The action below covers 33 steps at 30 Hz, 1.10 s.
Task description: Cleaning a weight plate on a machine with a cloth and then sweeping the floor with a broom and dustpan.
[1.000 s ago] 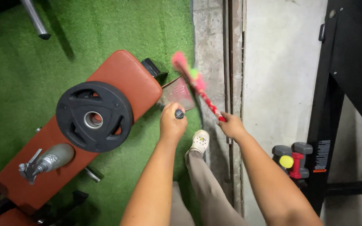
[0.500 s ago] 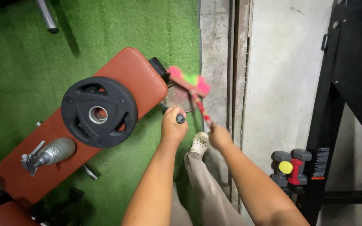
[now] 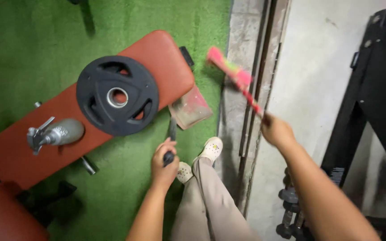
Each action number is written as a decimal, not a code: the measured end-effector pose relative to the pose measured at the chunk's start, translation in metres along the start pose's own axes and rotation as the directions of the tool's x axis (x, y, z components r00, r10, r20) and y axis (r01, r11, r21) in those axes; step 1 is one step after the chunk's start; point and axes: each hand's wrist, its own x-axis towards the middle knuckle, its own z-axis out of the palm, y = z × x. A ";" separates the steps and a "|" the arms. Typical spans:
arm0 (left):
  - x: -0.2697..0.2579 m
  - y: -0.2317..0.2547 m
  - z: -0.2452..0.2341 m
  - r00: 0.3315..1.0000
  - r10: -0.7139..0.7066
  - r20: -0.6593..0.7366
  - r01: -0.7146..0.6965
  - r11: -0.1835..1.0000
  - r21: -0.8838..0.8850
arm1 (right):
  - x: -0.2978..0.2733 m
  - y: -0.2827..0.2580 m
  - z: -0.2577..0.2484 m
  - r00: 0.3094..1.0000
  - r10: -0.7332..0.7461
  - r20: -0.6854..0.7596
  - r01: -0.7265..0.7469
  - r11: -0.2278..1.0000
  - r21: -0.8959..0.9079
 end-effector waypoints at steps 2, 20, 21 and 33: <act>-0.020 -0.014 -0.015 0.990 -0.098 -0.101 0.101 0.994 0.031 | 0.034 -0.019 0.003 1.000 0.002 -0.029 -0.009 0.971 -0.240; -0.025 -0.069 -0.001 0.889 -0.338 -0.309 0.329 0.941 -0.083 | -0.084 -0.059 0.097 0.956 0.030 0.290 0.101 0.901 -0.423; -0.024 -0.068 0.001 0.888 -0.338 -0.310 0.329 0.941 -0.085 | -0.074 -0.066 0.086 0.957 0.029 0.290 0.101 0.900 -0.424; -0.042 -0.089 -0.008 0.926 -0.178 -0.332 0.165 0.984 -0.068 | -0.048 -0.112 0.203 0.989 0.031 0.147 0.031 0.915 -0.401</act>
